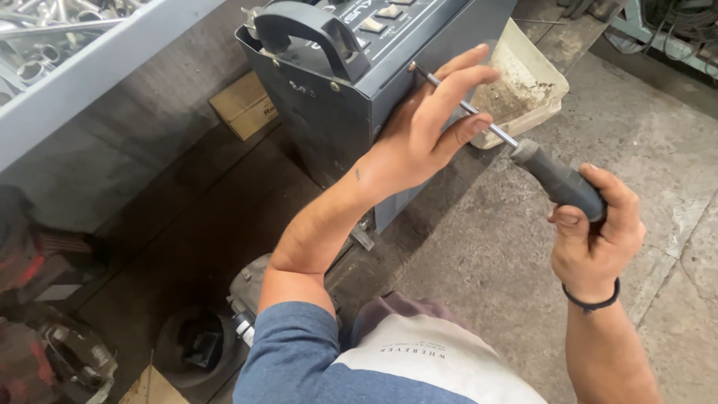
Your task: Using a screwdriver to remove screws from a metal casing and then removing the side panel of an electronic device.
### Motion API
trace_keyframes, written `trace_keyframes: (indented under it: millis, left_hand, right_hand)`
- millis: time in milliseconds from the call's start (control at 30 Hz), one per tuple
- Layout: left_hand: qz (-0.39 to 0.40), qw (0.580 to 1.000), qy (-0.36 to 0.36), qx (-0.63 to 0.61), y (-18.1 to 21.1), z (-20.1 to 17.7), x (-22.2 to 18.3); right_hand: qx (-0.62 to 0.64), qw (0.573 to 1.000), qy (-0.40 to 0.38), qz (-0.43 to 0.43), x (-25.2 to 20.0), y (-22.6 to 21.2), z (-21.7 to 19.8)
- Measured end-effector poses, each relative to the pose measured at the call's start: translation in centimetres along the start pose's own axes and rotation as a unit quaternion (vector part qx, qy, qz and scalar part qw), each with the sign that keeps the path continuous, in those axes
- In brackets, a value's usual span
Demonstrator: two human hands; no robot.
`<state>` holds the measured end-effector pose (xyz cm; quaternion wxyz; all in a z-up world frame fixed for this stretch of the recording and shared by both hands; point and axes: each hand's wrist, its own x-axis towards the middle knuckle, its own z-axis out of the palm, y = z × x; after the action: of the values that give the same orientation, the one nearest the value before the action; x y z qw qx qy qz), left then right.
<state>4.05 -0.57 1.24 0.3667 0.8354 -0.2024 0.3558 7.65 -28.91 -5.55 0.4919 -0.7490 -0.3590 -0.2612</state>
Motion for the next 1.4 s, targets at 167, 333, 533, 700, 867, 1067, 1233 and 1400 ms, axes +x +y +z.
trace_keyframes:
  millis: [167, 333, 533, 700, 867, 1067, 1233, 1400]
  left_hand:
    - [-0.002, 0.999, -0.015, -0.032, -0.4, 0.3, -0.1]
    - [0.001, 0.999, -0.010, -0.042, 0.2, -0.1, 0.1]
    - [0.013, 1.000, -0.019, -0.017, 0.1, -0.2, 0.2]
    - [0.028, 0.999, -0.012, -0.023, -0.2, 0.0, 0.0]
    - [0.019, 1.000, -0.017, 0.011, 0.3, -0.7, -0.3]
    - [0.132, 0.966, 0.069, 0.212, 0.6, 1.0, -3.7]
    - [0.179, 0.896, 0.122, 0.388, 4.3, -7.5, 1.0]
    - [0.168, 0.879, -0.015, 0.446, 1.6, -7.5, 1.6]
  right_hand:
    - [0.042, 0.999, -0.003, 0.025, 0.1, 0.3, 0.1]
    - [0.004, 1.000, -0.018, -0.009, 1.1, 0.9, -1.6]
    - [-0.021, 0.999, -0.021, -0.018, 0.9, 1.1, -1.7]
    - [-0.026, 0.999, -0.026, -0.004, 1.2, 1.1, -2.2]
    - [0.130, 0.960, -0.126, 0.213, 4.7, -3.2, -2.8]
    - [0.202, 0.918, -0.223, 0.257, 7.6, -4.9, -5.2]
    - [-0.029, 0.913, -0.293, 0.281, 10.6, -7.8, -6.2]
    - [-0.072, 0.920, -0.303, 0.237, 10.5, -8.0, -5.8]
